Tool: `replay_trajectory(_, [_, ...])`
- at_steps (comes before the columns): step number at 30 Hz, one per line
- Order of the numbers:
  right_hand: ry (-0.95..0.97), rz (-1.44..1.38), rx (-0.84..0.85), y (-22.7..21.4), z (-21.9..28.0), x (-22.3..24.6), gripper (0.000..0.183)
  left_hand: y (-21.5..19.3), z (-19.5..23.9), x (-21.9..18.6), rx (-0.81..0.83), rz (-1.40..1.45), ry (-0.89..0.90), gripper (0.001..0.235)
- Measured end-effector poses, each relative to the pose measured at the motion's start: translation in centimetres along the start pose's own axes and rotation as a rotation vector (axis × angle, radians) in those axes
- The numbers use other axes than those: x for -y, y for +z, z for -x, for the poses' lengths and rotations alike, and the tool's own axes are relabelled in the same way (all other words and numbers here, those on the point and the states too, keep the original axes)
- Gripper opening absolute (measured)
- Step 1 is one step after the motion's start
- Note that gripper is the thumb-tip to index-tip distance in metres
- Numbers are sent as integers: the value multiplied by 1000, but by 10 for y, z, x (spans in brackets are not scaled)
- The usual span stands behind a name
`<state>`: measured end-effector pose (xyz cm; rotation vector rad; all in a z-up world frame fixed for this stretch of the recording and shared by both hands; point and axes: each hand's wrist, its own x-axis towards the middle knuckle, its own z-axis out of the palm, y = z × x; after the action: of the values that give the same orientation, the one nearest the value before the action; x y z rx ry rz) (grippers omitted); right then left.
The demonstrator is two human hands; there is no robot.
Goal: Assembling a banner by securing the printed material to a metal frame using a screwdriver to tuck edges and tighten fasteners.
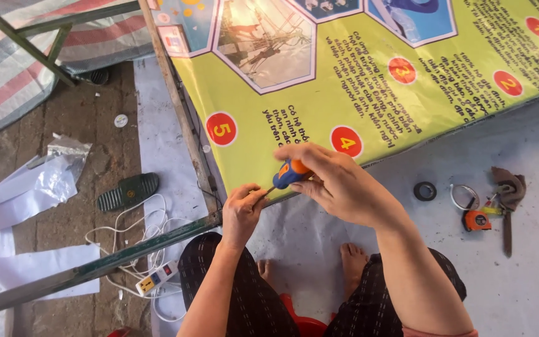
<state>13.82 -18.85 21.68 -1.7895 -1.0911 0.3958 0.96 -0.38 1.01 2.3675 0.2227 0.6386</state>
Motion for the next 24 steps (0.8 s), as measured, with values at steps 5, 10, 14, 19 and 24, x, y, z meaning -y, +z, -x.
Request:
replay_trajectory(5, [0, 79, -135, 16, 3, -20, 49, 2, 3, 4, -11, 0, 17, 17])
replay_trajectory(10, [-52, 71, -16, 5, 4, 4, 46, 3, 4, 3, 10, -21, 4, 15])
replay_trajectory(14, [-1, 88, -129, 19, 5, -18, 47, 3, 5, 3, -4, -29, -1, 16])
replay_trajectory(19, [-70, 64, -71, 7, 4, -9, 47, 3, 7, 3, -3, -39, -5, 14])
replay_trajectory(24, [-46, 65, -179, 13, 2, -21, 45, 5, 6, 3, -12, -55, 5, 18])
